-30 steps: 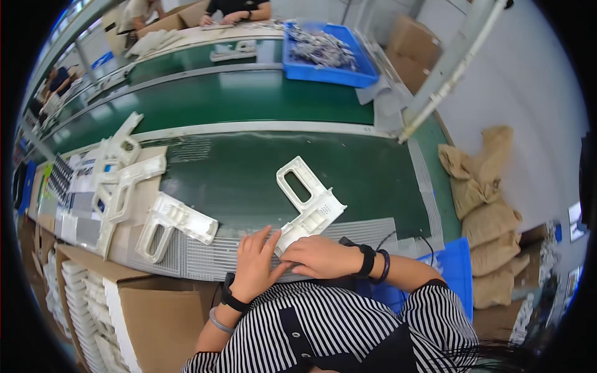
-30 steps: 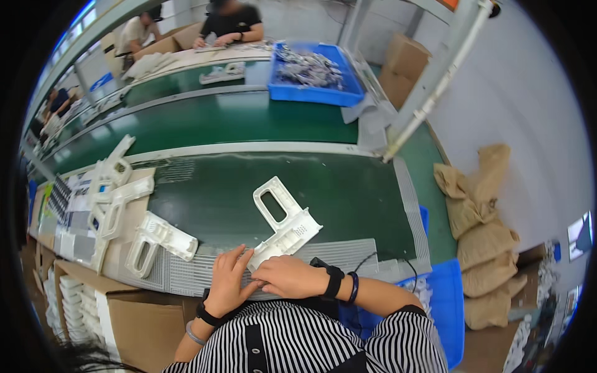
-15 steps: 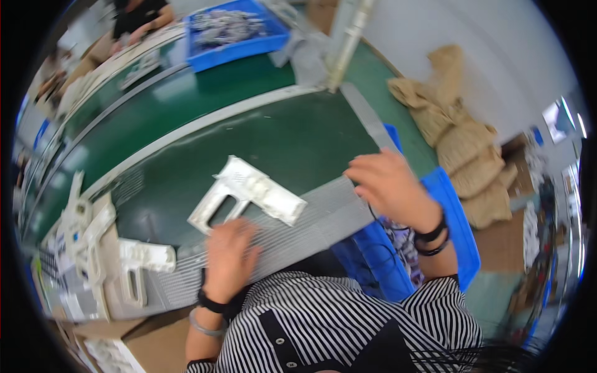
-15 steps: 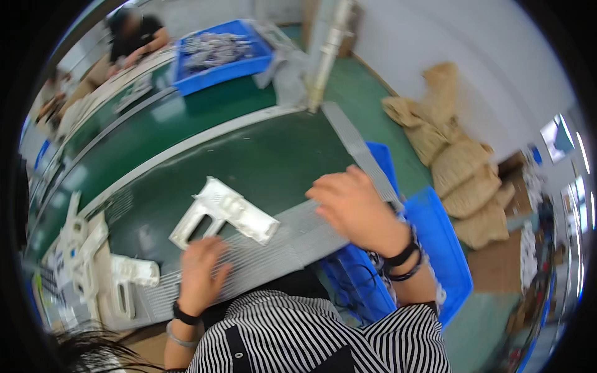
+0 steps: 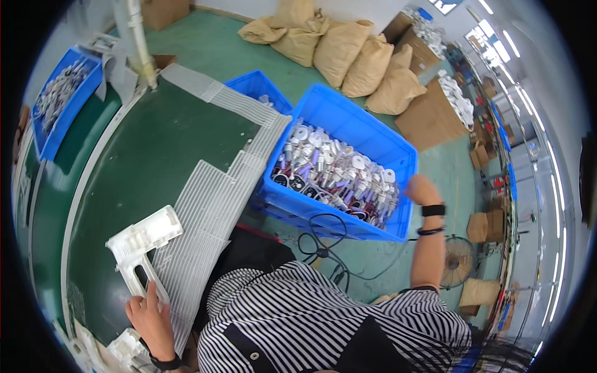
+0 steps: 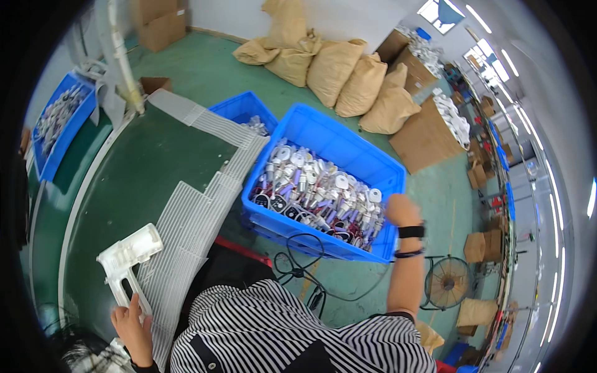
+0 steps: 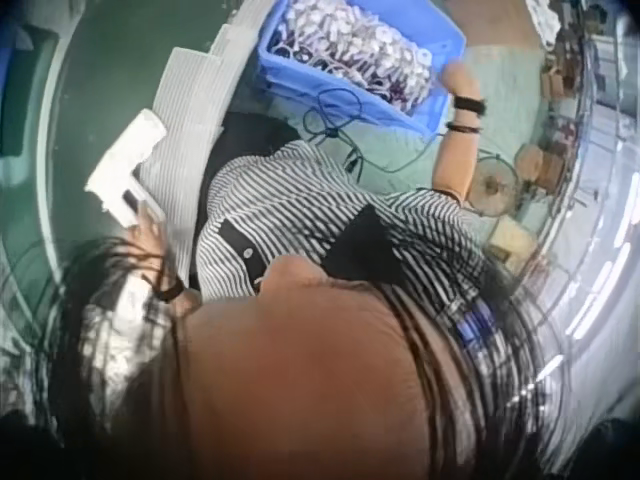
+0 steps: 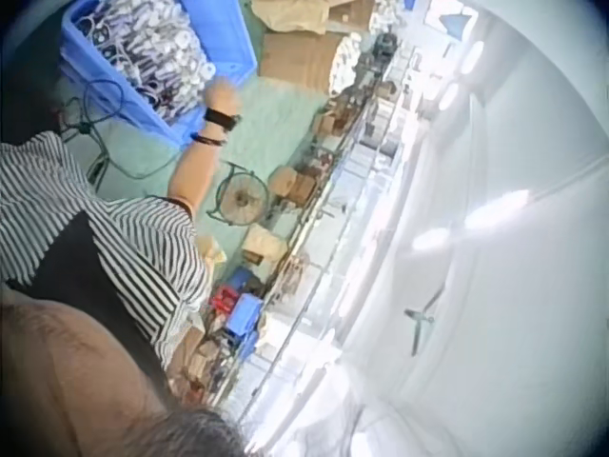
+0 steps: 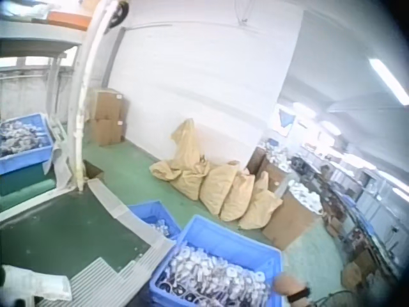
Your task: Manually assembling the internal motor, wiring, and plastic housing of toy guns on a factory assembly line.
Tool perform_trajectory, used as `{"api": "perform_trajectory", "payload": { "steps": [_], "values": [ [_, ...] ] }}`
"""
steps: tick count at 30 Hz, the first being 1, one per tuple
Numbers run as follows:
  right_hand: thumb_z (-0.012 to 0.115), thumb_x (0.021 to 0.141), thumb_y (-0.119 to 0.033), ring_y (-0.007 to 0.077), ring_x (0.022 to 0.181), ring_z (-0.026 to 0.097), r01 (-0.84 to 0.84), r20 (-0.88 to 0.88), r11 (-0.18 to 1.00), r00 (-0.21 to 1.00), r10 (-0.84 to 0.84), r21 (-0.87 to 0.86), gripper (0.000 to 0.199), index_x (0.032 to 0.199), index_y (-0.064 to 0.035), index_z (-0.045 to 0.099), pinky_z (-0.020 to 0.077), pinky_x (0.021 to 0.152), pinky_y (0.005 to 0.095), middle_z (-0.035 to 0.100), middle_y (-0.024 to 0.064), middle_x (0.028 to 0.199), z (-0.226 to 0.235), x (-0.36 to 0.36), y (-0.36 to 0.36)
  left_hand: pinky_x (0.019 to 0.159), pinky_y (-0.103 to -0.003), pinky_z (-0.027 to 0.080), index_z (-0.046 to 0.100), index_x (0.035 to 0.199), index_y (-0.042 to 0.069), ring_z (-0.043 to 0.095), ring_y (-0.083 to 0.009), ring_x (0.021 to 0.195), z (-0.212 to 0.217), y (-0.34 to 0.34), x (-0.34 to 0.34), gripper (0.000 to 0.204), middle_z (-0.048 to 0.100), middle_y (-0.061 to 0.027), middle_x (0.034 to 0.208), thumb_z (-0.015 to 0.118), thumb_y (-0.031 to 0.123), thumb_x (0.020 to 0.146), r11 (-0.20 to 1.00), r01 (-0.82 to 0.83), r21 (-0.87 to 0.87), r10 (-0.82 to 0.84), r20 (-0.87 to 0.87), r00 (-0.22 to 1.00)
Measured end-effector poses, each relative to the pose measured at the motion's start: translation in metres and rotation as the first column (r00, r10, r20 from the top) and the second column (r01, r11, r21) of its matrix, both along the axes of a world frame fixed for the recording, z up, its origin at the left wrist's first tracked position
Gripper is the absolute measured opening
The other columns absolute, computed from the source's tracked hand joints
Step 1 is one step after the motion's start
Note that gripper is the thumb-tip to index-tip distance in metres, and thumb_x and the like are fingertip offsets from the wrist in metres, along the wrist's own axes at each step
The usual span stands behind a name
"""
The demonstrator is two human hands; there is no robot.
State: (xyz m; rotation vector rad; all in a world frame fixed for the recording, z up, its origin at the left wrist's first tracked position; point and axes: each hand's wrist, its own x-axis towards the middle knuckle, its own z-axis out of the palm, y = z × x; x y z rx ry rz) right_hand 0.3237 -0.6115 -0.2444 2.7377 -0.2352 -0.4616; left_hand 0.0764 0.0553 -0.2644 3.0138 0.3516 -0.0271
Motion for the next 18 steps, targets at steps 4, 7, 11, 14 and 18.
{"api": "perform_trajectory", "payload": {
  "steps": [4, 7, 11, 14, 18],
  "values": [
    [0.070, 0.085, -0.036, 0.0400, 0.092, 0.071, 0.036, 0.030, 0.955, 0.998, -0.046, 0.294, 0.032, 0.094, -0.0059, 0.076, 0.0565, 0.082, 0.0493, 0.074, 0.0201, 0.097, -0.094, 0.012, 0.016, 0.087, -0.043, 0.044, 0.059, 0.139, 0.006, 0.054, -0.0289, 0.086, -0.005, -0.036, 0.015, 0.080, 0.061, -0.0055, 0.078, 0.085, 0.007, 0.063, 0.996, -0.039, -0.081, 0.040, 0.015, 0.999],
    [0.071, 0.086, -0.038, 0.0340, 0.087, 0.073, 0.021, 0.209, 0.870, 0.968, -0.142, 0.493, 0.033, 0.093, -0.0060, 0.075, 0.0573, 0.079, 0.0453, 0.075, 0.0159, 0.089, -0.143, 0.017, 0.003, 0.086, -0.044, 0.045, 0.058, 0.140, 0.007, 0.055, -0.0304, 0.085, -0.004, -0.051, 0.023, 0.073, 0.061, -0.0082, 0.080, 0.081, 0.009, 0.071, 0.987, -0.114, -0.112, 0.117, 0.015, 0.993],
    [0.076, 0.085, -0.043, 0.0263, 0.078, 0.074, 0.221, 0.113, 0.795, 0.934, -0.340, 0.565, 0.043, 0.087, -0.0003, 0.073, 0.0573, 0.076, 0.0415, 0.073, 0.0130, 0.072, -0.183, 0.027, 0.007, 0.081, -0.046, 0.045, 0.059, 0.137, 0.005, 0.059, -0.0314, 0.085, 0.000, -0.071, 0.044, 0.059, 0.061, -0.0094, 0.078, 0.075, 0.011, 0.081, 0.990, -0.095, -0.105, 0.099, 0.027, 0.995],
    [0.079, 0.083, -0.043, 0.0256, 0.060, 0.072, 0.147, 0.280, 0.834, 0.899, -0.336, 0.532, 0.050, 0.082, 0.0058, 0.067, 0.0565, 0.060, 0.0402, 0.072, 0.0170, 0.072, -0.219, 0.027, 0.002, 0.074, -0.046, 0.046, 0.059, 0.137, 0.004, 0.058, -0.0305, 0.074, -0.008, -0.067, 0.052, 0.054, 0.059, -0.0091, 0.076, 0.074, 0.010, 0.085, 0.982, -0.019, -0.186, 0.039, 0.105, 0.994],
    [0.080, 0.083, -0.032, 0.0211, 0.058, 0.069, 0.233, 0.192, 0.718, 0.869, -0.456, 0.656, 0.038, 0.083, 0.0031, 0.066, 0.0549, 0.055, 0.0339, 0.069, 0.0124, 0.070, -0.236, 0.029, -0.015, 0.069, -0.044, 0.046, 0.059, 0.136, 0.003, 0.058, -0.0299, 0.071, -0.019, -0.061, 0.058, 0.053, 0.058, -0.0100, 0.075, 0.074, 0.009, 0.086, 0.987, -0.012, -0.159, 0.025, 0.077, 0.997]
  ]
}}
